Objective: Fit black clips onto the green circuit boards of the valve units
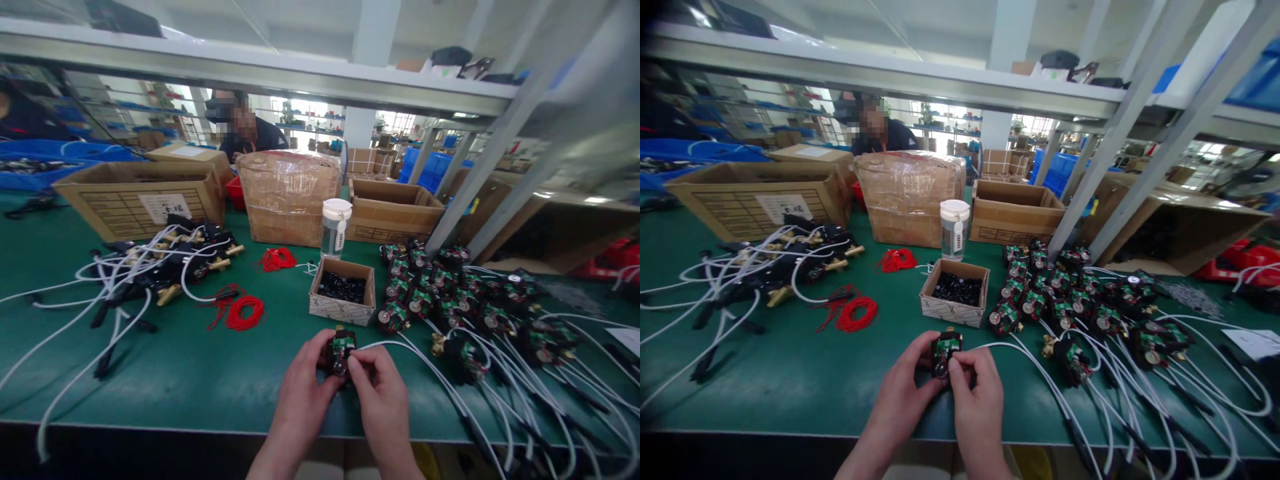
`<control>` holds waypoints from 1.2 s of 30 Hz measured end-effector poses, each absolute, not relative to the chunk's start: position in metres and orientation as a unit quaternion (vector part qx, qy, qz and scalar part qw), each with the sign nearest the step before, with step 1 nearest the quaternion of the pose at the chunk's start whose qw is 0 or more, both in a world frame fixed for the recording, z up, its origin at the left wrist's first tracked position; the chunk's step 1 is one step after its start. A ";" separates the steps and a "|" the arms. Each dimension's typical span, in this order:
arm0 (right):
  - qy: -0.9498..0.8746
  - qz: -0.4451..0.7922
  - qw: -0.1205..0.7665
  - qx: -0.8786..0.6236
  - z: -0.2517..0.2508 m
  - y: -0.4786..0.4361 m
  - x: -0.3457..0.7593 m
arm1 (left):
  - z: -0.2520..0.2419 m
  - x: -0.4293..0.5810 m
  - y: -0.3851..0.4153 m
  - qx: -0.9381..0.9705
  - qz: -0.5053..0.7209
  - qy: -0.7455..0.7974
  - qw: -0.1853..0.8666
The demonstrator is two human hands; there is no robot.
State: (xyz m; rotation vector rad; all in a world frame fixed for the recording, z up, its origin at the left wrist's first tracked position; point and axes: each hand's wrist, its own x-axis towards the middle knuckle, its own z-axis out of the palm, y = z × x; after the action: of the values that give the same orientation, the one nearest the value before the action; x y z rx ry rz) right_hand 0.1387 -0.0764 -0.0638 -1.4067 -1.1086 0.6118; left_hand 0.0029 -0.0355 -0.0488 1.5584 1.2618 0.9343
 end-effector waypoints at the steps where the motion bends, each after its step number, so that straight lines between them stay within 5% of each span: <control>1: -0.470 0.263 0.589 -0.603 -0.064 -0.076 0.137 | -0.048 0.002 -0.035 0.627 0.377 0.511 0.451; 15: -0.396 0.326 0.649 -0.562 -0.091 -0.065 0.127 | -0.048 -0.002 -0.025 0.642 0.345 0.524 0.441; 22: -0.383 0.264 0.669 -0.580 -0.089 -0.066 0.115 | -0.039 -0.003 -0.025 0.647 0.344 0.518 0.440; 36: -0.530 0.304 0.526 -0.592 -0.036 -0.064 0.155 | -0.041 0.000 -0.031 0.648 0.372 0.495 0.444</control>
State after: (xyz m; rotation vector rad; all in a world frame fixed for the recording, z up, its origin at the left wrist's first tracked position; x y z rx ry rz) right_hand 0.1551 -0.0639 -0.0357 -1.4146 -1.2677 0.7269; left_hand 0.0001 -0.0309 -0.0413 1.6063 1.2261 0.9217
